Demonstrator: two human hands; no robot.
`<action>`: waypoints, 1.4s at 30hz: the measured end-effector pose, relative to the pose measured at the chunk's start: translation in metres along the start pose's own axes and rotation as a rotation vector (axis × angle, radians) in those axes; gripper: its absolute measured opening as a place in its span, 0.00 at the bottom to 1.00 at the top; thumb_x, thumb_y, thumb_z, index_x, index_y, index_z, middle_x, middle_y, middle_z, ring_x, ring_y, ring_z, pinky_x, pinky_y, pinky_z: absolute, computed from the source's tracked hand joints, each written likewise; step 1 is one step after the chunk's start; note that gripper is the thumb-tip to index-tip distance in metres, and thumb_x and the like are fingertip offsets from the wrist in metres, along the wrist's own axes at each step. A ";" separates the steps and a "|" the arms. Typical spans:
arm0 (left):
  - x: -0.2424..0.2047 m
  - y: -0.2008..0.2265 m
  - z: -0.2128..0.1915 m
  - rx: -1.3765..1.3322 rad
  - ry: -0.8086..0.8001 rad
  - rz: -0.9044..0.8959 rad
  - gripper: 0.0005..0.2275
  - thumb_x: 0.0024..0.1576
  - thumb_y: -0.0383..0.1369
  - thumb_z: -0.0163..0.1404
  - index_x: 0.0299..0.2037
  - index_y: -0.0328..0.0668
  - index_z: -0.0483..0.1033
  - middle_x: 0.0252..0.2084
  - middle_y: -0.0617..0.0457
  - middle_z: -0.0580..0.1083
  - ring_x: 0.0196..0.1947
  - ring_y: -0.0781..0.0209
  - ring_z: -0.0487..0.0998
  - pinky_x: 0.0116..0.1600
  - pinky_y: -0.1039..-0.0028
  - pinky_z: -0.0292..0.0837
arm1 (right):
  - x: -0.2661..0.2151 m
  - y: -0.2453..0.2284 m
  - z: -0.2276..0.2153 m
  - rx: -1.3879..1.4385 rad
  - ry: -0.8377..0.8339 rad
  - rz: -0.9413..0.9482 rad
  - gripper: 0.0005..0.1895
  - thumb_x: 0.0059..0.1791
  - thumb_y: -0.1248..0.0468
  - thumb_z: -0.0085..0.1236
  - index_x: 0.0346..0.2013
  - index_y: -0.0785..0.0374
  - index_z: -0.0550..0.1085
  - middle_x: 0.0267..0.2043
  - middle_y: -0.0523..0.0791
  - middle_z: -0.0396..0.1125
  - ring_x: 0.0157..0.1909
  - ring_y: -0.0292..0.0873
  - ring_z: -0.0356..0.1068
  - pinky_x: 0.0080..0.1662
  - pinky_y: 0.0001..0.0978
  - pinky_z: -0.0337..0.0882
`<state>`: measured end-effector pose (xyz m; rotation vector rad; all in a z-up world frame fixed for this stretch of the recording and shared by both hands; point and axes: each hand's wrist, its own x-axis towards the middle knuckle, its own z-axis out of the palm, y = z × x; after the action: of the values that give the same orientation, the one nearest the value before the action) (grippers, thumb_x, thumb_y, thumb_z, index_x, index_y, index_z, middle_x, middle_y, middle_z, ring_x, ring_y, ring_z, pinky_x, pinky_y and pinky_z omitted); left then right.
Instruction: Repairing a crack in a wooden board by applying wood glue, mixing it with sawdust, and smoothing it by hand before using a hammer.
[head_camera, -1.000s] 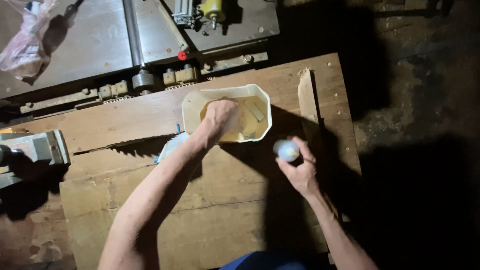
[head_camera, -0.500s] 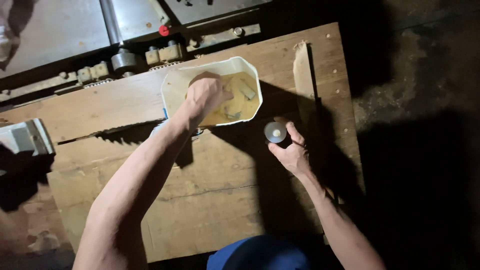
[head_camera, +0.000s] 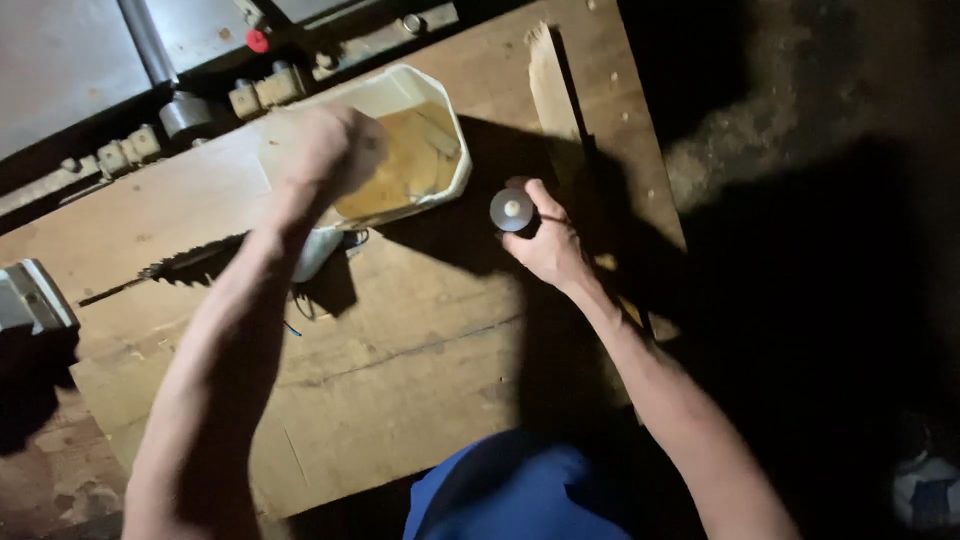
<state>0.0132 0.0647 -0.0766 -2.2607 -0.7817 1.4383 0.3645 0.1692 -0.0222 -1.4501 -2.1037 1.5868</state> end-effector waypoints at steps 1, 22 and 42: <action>-0.036 -0.037 -0.048 -0.767 0.109 -0.482 0.12 0.53 0.27 0.45 0.22 0.59 0.76 0.20 0.63 0.72 0.21 0.58 0.72 0.24 0.63 0.65 | 0.003 0.014 0.004 0.086 -0.037 -0.133 0.36 0.38 0.65 0.67 0.60 0.45 0.69 0.57 0.42 0.71 0.59 0.46 0.70 0.59 0.42 0.69; -0.038 0.142 -0.263 -1.459 0.539 -0.486 0.12 0.57 0.28 0.49 0.21 0.50 0.66 0.19 0.56 0.69 0.15 0.58 0.70 0.19 0.65 0.66 | -0.049 0.072 -0.067 -0.248 0.080 0.163 0.65 0.41 0.61 0.79 0.79 0.47 0.40 0.79 0.54 0.13 0.82 0.56 0.24 0.77 0.50 0.40; -0.024 0.113 -0.313 -1.757 0.408 -0.871 0.11 0.56 0.28 0.48 0.20 0.46 0.69 0.23 0.48 0.71 0.19 0.39 0.74 0.22 0.54 0.65 | 0.026 0.066 -0.005 -0.141 0.572 -0.478 0.33 0.36 0.81 0.31 0.54 0.61 0.65 0.66 0.51 0.55 0.76 0.54 0.46 0.76 0.53 0.45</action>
<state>0.3180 -0.0386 0.0106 -2.0730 -2.9899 -0.4972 0.3929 0.1909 -0.0833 -1.1304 -2.0185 0.7559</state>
